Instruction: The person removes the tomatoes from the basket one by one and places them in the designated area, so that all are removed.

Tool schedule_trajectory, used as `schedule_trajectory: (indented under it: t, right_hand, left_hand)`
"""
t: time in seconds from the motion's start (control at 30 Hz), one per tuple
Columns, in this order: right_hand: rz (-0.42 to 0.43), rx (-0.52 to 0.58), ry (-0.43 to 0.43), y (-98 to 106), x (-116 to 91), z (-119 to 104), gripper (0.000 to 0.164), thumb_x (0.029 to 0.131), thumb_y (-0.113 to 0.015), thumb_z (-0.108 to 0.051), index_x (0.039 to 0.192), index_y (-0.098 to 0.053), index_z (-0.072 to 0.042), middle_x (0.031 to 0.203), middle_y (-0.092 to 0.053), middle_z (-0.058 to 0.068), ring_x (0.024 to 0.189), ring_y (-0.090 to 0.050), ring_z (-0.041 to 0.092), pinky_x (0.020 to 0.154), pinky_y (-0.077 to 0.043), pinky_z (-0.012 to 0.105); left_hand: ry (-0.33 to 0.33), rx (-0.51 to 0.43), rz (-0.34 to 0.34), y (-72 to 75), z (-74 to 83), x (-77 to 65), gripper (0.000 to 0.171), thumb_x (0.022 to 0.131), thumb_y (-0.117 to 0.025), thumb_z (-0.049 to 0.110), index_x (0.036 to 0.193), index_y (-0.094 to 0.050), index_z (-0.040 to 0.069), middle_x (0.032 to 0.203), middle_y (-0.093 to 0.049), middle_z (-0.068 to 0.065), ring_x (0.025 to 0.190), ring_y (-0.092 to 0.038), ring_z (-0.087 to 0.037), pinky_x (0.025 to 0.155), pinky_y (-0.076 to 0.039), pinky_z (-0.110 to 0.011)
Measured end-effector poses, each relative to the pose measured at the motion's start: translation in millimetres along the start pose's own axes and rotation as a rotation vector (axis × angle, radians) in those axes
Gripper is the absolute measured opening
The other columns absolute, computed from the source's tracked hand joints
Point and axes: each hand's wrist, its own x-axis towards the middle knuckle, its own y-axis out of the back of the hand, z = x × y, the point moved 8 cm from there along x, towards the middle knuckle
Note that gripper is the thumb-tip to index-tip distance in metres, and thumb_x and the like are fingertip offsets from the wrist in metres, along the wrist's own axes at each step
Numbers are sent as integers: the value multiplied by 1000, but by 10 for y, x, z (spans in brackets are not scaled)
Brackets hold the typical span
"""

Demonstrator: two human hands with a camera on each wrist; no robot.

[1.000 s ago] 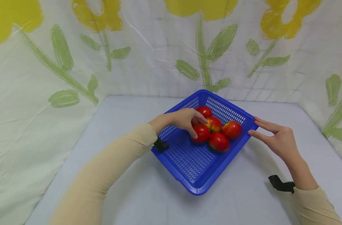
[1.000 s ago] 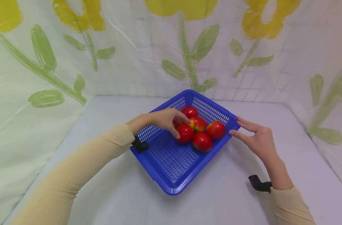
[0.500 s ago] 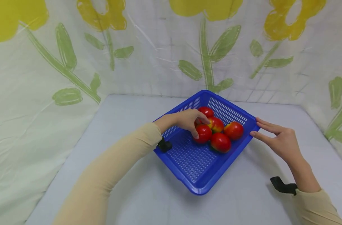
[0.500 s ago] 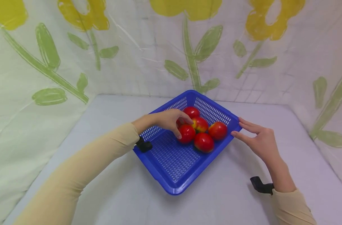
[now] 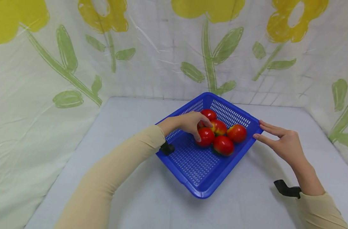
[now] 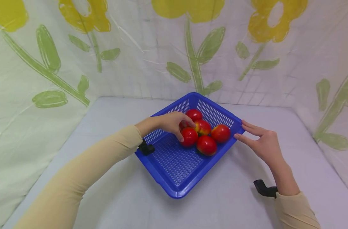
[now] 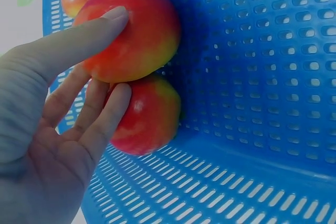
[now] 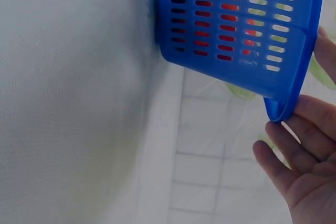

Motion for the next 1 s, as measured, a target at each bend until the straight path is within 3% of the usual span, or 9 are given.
schedule_trajectory:
  t: [0.53, 0.67, 0.77, 0.8, 0.87, 1.0]
  right_hand:
    - [-17, -2, -23, -21, -15, 39, 55, 80, -84, -34, 128, -66, -16, 129, -61, 4, 123, -52, 35, 93, -31, 7]
    - [-23, 4, -27, -27, -19, 49, 55, 80, -84, -33, 128, -66, -15, 130, -61, 6, 124, -51, 36, 106, -39, 35]
    - [-31, 14, -35, -32, -20, 56, 56, 80, -83, -34, 129, -65, -14, 131, -60, 8, 124, -50, 38, 101, -37, 58]
    - [-32, 15, -37, -32, -20, 58, 56, 80, -83, -34, 129, -65, -14, 131, -60, 8, 124, -50, 38, 100, -37, 58]
    - [-33, 12, -41, -31, -20, 58, 56, 80, -83, -34, 130, -65, -14, 131, -60, 7, 125, -50, 37, 103, -38, 54]
    - [-29, -1, -37, -29, -17, 57, 56, 80, -83, -35, 130, -65, -15, 131, -60, 5, 124, -51, 35, 103, -36, 21]
  left_hand:
    - [9, 43, -24, -31, -7, -7, 61, 73, -90, 18, 128, -65, 17, 110, -60, 7, 100, -54, -12, 80, -51, -21]
    - [0, 26, -22, -11, 0, -28, 60, 72, -90, 21, 127, -65, 16, 114, -59, 6, 102, -54, -12, 80, -51, -21]
    - [0, 0, -10, 27, 1, -58, 61, 72, -90, 21, 126, -64, 16, 116, -57, 7, 106, -53, -13, 81, -51, -22]
    - [-2, -7, -4, 42, 2, -69, 60, 72, -90, 21, 126, -64, 17, 117, -57, 7, 107, -53, -14, 80, -51, -22]
    - [-8, -24, 5, 71, 2, -91, 60, 72, -90, 22, 125, -64, 17, 116, -57, 8, 108, -52, -14, 80, -52, -22]
    - [-29, -46, 22, 119, 15, -135, 58, 73, -89, 23, 125, -65, 16, 115, -59, 8, 106, -52, -13, 79, -52, -23]
